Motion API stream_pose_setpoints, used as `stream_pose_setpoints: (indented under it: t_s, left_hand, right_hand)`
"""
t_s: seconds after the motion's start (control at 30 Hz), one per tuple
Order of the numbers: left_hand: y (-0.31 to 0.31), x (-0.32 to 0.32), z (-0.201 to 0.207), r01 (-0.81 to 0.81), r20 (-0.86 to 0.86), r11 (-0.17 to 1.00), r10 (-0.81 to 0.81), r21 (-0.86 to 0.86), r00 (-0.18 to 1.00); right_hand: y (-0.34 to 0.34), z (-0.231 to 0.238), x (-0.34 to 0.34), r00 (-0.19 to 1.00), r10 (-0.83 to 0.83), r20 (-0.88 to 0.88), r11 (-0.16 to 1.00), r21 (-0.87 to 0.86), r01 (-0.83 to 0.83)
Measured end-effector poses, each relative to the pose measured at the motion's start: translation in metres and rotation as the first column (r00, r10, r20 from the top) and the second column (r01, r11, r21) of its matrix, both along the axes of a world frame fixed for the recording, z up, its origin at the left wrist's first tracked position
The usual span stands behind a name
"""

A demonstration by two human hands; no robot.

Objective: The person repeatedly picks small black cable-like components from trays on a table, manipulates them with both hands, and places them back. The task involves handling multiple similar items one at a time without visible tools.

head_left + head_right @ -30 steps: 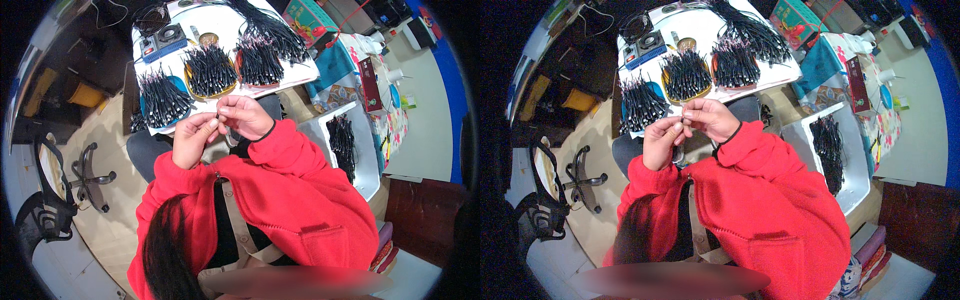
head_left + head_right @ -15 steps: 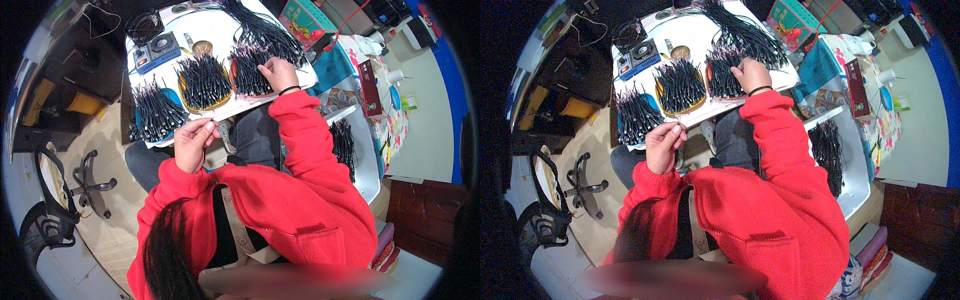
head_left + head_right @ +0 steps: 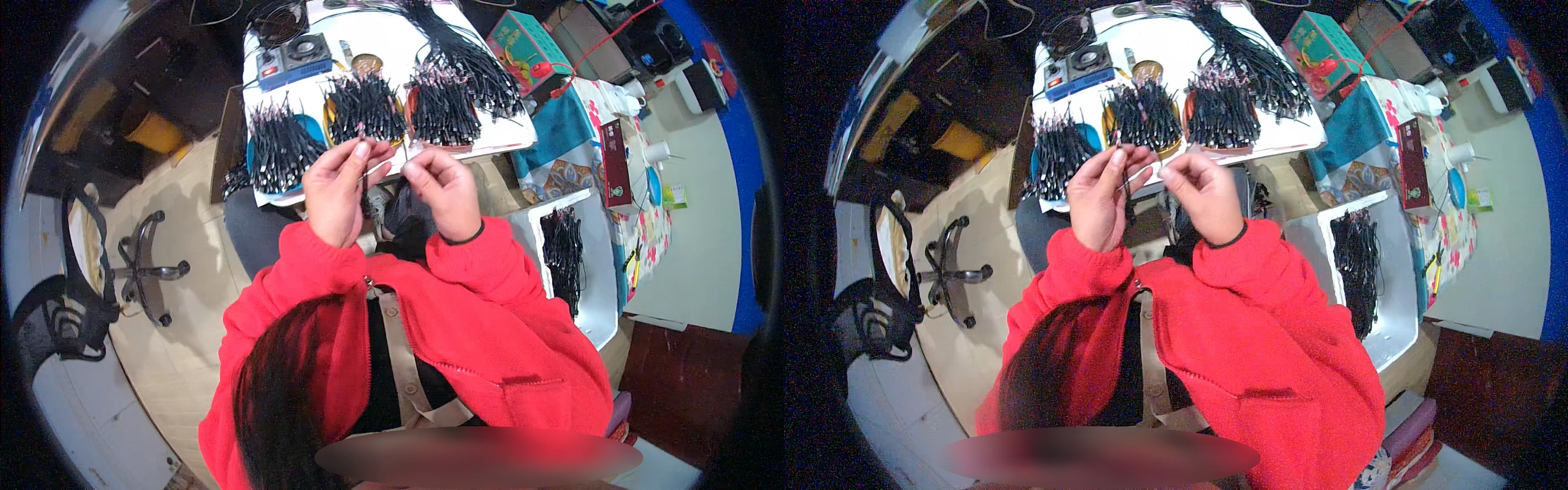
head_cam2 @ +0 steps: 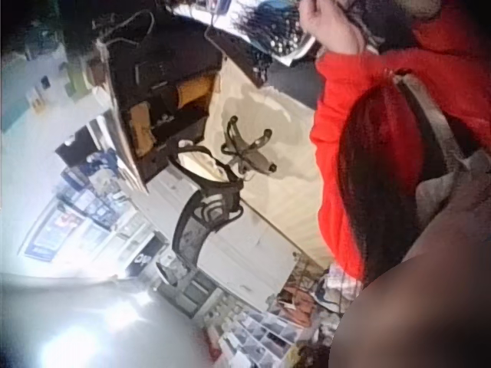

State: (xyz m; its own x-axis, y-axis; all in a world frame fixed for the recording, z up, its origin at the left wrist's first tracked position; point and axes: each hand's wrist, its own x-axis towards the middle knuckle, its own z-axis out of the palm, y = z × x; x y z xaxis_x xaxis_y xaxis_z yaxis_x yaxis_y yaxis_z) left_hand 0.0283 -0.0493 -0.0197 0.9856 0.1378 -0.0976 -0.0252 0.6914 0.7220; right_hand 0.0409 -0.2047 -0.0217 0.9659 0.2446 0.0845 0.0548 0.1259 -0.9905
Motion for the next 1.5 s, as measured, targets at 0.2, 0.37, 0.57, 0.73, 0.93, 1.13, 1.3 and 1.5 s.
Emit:
stream_pose_setpoints:
  t_s: [0.2,0.37,0.57,0.73,0.93,1.13,1.3,1.5]
  left_hand:
    - [-0.004,-0.031,0.01,0.022,0.073,1.0,-0.021,-0.011,0.997]
    - [-0.002,-0.055,0.011,0.006,0.116,0.998,-0.013,0.063,0.993]
    - [-0.003,-0.075,0.013,-0.11,0.23,0.965,0.054,0.238,0.972]
    - [-0.006,-0.084,0.015,-0.019,0.253,0.959,-0.055,0.282,0.966]
    - [0.001,-0.086,0.013,0.166,0.152,0.977,-0.186,0.13,0.971]
    - [0.006,-0.085,0.003,0.311,0.085,0.95,-0.308,-0.032,0.948]
    - [0.009,-0.078,-0.004,0.387,0.006,0.922,-0.387,0.015,0.922]
    - [0.011,-0.072,-0.01,0.378,0.024,0.901,-0.391,0.213,0.92]
  right_hand:
    - [0.019,-0.009,-0.042,0.995,0.103,0.003,0.991,0.082,-0.103]
    - [0.019,-0.007,-0.058,0.987,0.161,0.028,0.986,-0.05,-0.159]
    - [0.002,0.034,-0.051,0.972,0.059,0.227,0.998,-0.029,-0.054]
    - [0.005,0.046,-0.055,0.939,0.114,0.325,0.991,0.029,-0.13]
    - [0.004,0.022,-0.053,0.978,0.158,0.137,0.948,0.255,-0.189]
    - [0.011,-0.006,-0.054,0.883,0.437,-0.171,0.733,0.636,-0.24]
    - [0.004,0.0,-0.052,0.941,0.309,-0.14,0.883,0.409,-0.23]
    - [-0.008,0.003,-0.043,0.928,0.336,-0.163,0.923,0.253,-0.289]
